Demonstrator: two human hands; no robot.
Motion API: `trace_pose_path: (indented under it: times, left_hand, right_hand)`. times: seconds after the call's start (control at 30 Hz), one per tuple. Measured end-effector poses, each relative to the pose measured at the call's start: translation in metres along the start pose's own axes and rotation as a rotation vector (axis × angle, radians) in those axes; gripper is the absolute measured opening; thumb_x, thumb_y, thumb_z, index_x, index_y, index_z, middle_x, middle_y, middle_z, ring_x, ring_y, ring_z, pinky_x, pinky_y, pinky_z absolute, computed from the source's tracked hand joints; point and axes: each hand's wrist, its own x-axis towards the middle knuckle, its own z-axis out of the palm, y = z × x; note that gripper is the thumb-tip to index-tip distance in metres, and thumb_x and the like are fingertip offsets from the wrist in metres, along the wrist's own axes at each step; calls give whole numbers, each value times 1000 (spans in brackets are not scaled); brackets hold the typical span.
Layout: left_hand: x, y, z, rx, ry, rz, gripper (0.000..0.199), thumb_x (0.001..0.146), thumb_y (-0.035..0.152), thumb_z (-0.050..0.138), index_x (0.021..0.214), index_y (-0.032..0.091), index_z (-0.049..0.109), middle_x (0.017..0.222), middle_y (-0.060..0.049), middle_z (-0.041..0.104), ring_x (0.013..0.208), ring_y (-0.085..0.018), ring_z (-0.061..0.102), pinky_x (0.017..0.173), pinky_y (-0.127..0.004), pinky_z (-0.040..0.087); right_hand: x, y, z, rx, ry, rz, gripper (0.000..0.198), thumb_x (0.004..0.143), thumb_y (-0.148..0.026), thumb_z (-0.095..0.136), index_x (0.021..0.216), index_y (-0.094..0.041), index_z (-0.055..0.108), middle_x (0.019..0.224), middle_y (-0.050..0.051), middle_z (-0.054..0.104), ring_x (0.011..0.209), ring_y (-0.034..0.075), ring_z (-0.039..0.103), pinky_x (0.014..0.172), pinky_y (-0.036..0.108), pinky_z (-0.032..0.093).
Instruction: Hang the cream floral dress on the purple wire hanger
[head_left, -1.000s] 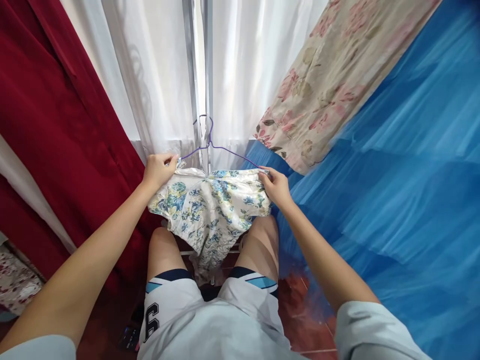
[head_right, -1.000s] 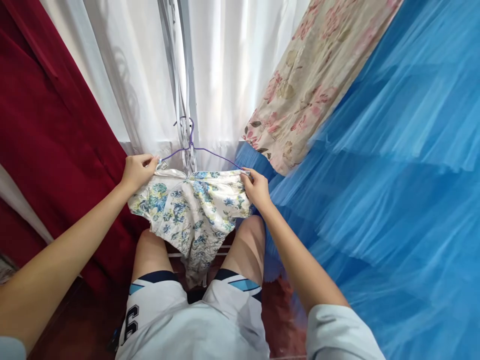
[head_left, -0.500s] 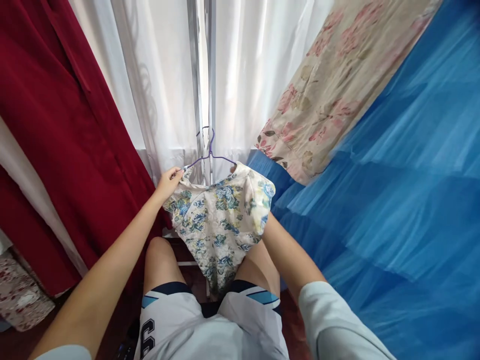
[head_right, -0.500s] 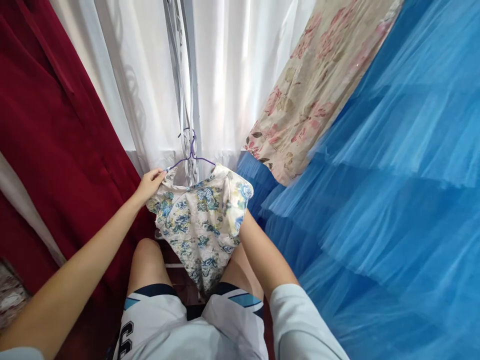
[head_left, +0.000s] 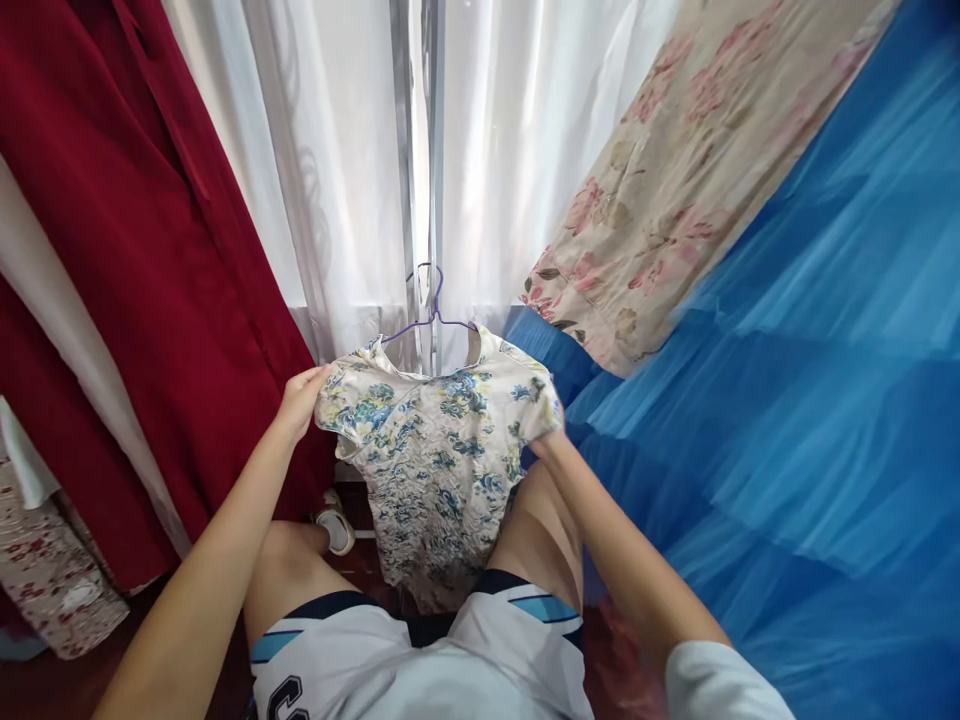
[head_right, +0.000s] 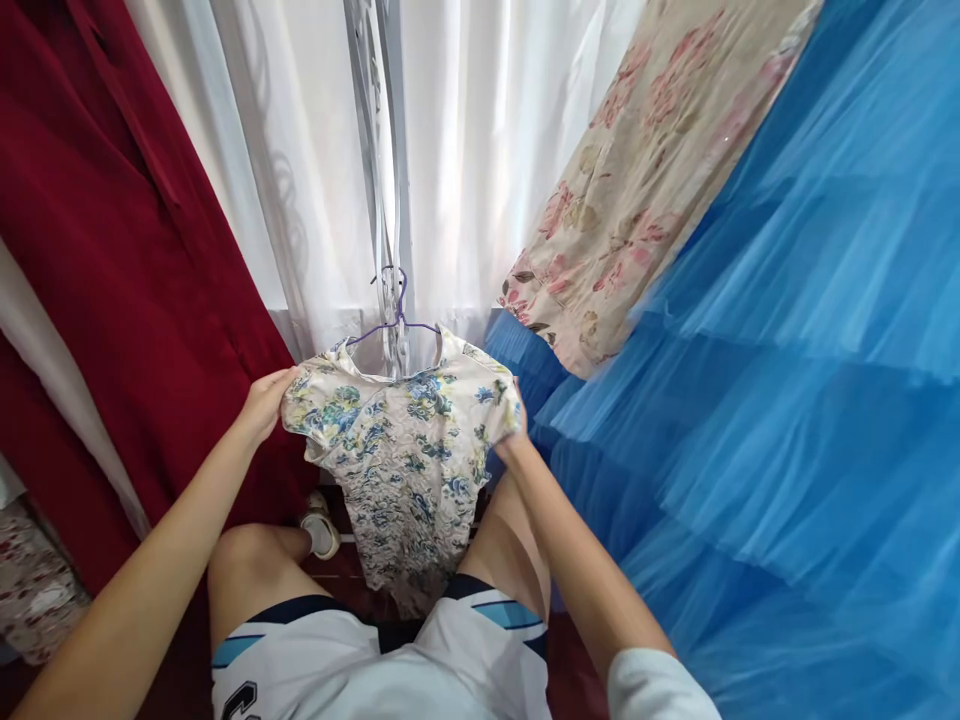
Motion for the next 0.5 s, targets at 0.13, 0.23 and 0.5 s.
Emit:
trace_pose_path:
  times: [0.13, 0.23, 0.5]
  left_hand:
    - [-24, -1, 10, -86, 94, 41, 43, 75, 55, 71, 92, 15, 66, 82, -4, 67, 71, -16, 62, 68, -27, 50]
    - [-35, 16, 25, -53, 261, 199, 38, 83, 56, 60, 86, 18, 59, 79, -2, 62, 70, -14, 59, 66, -24, 49]
    - [-20, 94, 55, 24, 113, 300, 33, 86, 49, 59, 92, 17, 64, 83, -4, 65, 75, -16, 61, 68, -25, 49]
  right_hand:
    - [-9, -17, -4, -359, 95, -196, 54, 79, -71, 60, 108, -25, 65, 97, 3, 72, 96, 24, 68, 76, 33, 56]
    - [-5, -31, 0, -501, 134, -284, 45, 70, -56, 76, 98, -22, 67, 87, 1, 72, 79, 20, 67, 72, 30, 53]
    - [21, -81, 5, -423, 269, -300, 28, 70, -43, 72, 84, -20, 63, 73, 2, 69, 69, 21, 65, 68, 35, 55]
